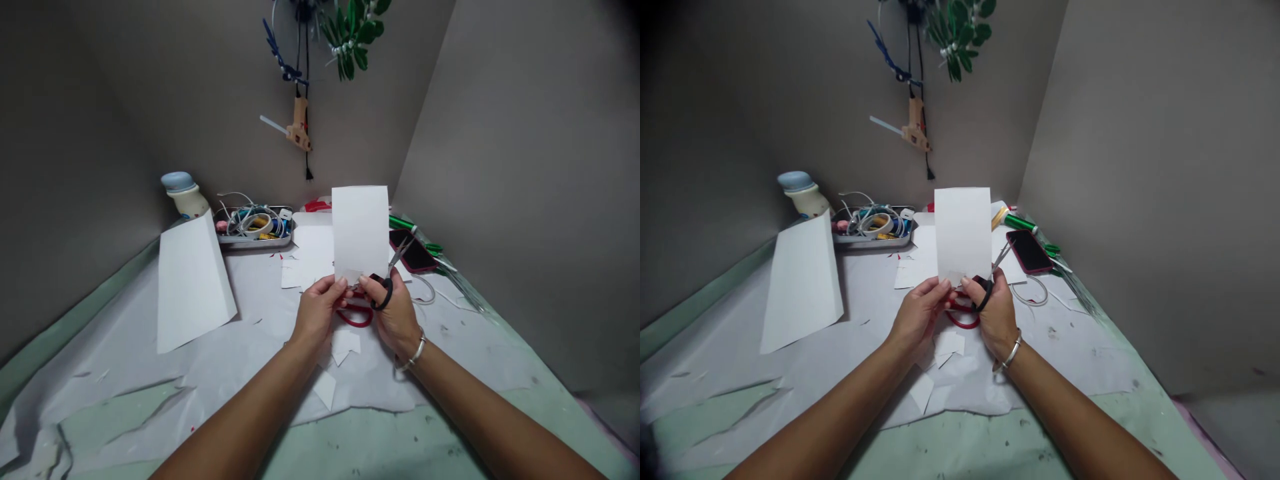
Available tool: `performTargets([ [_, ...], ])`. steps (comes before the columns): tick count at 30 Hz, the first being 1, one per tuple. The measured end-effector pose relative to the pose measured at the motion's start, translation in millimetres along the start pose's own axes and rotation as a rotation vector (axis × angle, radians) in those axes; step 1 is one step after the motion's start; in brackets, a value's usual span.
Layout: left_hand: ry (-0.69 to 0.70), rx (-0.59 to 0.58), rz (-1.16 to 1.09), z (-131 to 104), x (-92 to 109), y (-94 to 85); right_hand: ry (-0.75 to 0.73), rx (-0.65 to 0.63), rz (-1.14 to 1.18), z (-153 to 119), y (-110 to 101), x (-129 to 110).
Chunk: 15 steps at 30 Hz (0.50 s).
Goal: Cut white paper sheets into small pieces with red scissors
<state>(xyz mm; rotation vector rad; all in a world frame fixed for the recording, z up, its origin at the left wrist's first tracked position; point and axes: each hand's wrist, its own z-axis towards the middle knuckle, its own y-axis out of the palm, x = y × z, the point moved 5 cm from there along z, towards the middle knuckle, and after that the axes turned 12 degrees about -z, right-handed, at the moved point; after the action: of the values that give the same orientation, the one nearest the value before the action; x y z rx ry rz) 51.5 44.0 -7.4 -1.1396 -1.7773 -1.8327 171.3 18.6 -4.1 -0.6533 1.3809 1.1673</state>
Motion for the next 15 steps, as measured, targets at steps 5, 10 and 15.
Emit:
performTargets([
  [5,-0.019,0.012,0.002,-2.7,-3.4,1.0,0.014,0.027,-0.017,1.8,-3.7,1.4],
  [10,-0.023,0.016,0.042,-2.2,-4.4,0.4,0.032,0.038,-0.033,1.2,-5.3,0.3],
  [15,0.051,-0.007,0.115,-0.6,0.8,-0.5,-0.016,0.071,-0.101,2.4,-9.9,0.6],
])
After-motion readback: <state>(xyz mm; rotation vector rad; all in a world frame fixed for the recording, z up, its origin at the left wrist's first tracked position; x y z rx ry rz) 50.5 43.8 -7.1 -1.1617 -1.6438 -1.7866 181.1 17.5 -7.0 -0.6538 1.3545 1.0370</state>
